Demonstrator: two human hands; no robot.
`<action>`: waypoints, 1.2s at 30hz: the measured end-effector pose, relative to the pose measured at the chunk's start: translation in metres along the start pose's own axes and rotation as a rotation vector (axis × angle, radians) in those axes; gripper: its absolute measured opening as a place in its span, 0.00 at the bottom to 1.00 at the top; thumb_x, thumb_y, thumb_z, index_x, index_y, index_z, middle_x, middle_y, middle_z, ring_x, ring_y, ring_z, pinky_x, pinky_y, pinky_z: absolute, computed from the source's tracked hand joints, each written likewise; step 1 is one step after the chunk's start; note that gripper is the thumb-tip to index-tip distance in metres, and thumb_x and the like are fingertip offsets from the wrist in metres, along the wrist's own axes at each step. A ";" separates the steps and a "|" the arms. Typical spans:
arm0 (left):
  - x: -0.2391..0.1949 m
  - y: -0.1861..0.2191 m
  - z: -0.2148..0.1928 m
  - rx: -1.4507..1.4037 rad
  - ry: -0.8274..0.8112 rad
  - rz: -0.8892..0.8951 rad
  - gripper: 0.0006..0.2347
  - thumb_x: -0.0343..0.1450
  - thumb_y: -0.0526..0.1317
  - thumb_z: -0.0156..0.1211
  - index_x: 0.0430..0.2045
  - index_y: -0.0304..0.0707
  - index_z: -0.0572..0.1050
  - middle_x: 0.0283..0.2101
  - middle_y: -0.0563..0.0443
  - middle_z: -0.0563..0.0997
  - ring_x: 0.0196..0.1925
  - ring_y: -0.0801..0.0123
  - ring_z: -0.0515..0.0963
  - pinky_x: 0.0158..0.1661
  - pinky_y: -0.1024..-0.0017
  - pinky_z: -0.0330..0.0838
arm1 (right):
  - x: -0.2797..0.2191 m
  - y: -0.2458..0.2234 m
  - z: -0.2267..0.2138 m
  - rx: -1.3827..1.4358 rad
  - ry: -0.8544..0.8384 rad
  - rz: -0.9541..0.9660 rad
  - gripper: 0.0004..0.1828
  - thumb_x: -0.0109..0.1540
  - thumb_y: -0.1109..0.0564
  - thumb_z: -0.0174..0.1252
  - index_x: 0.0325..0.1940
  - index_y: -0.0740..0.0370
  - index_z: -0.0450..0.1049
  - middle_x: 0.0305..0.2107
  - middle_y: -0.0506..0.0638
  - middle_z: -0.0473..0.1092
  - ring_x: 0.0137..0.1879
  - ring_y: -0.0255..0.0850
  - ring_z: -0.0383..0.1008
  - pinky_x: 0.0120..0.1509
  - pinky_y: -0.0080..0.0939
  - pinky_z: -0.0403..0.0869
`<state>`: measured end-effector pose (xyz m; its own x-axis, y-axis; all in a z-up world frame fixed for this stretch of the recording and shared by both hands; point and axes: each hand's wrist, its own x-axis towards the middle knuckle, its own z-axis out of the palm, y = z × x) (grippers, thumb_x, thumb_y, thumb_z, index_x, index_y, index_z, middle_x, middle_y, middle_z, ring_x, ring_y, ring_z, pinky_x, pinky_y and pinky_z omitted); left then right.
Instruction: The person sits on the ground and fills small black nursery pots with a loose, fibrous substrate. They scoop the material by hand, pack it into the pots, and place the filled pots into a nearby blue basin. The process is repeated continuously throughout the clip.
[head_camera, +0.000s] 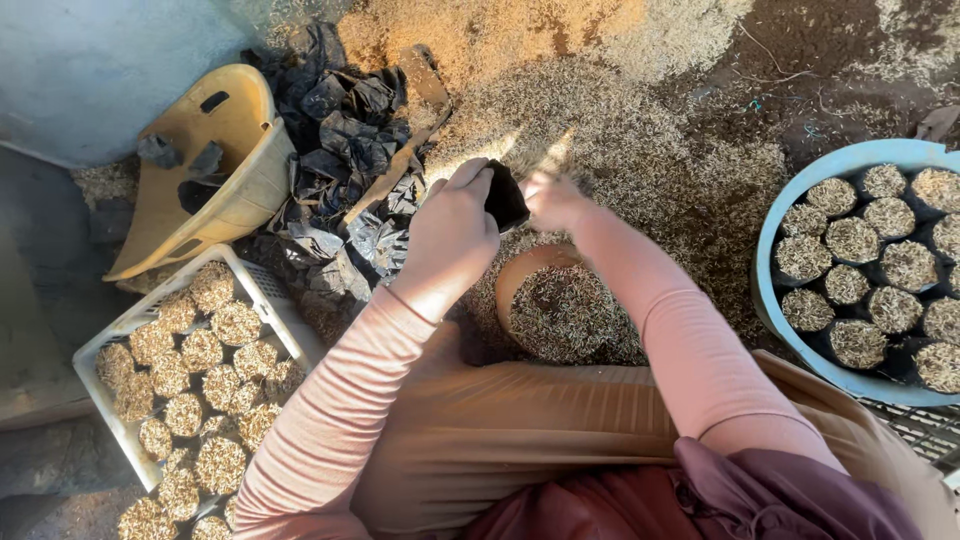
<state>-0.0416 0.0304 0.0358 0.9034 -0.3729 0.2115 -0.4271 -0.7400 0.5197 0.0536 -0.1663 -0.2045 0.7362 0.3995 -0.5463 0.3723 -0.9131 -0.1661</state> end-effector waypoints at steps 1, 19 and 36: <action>-0.001 -0.002 0.000 -0.021 -0.008 0.005 0.19 0.62 0.28 0.55 0.49 0.24 0.76 0.56 0.41 0.78 0.47 0.44 0.79 0.50 0.59 0.75 | -0.011 0.016 -0.004 0.057 -0.042 0.051 0.29 0.63 0.58 0.56 0.69 0.39 0.68 0.77 0.48 0.43 0.82 0.47 0.33 0.83 0.56 0.36; 0.018 0.019 0.027 -0.044 -0.010 0.104 0.19 0.63 0.27 0.55 0.49 0.26 0.76 0.58 0.44 0.77 0.50 0.49 0.80 0.52 0.62 0.75 | 0.000 0.112 0.089 0.361 0.363 0.120 0.23 0.58 0.68 0.59 0.59 0.62 0.71 0.53 0.60 0.68 0.54 0.54 0.73 0.60 0.49 0.75; 0.022 0.033 0.034 0.003 0.010 0.122 0.17 0.62 0.28 0.57 0.46 0.29 0.78 0.58 0.45 0.77 0.50 0.50 0.80 0.50 0.63 0.76 | -0.050 0.118 -0.028 0.264 0.254 0.321 0.37 0.71 0.28 0.40 0.36 0.61 0.77 0.31 0.58 0.76 0.40 0.49 0.79 0.51 0.53 0.77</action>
<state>-0.0374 -0.0210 0.0292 0.8453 -0.4541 0.2815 -0.5336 -0.6915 0.4869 0.0770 -0.2915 -0.1738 0.9172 0.0712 -0.3920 -0.0283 -0.9698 -0.2423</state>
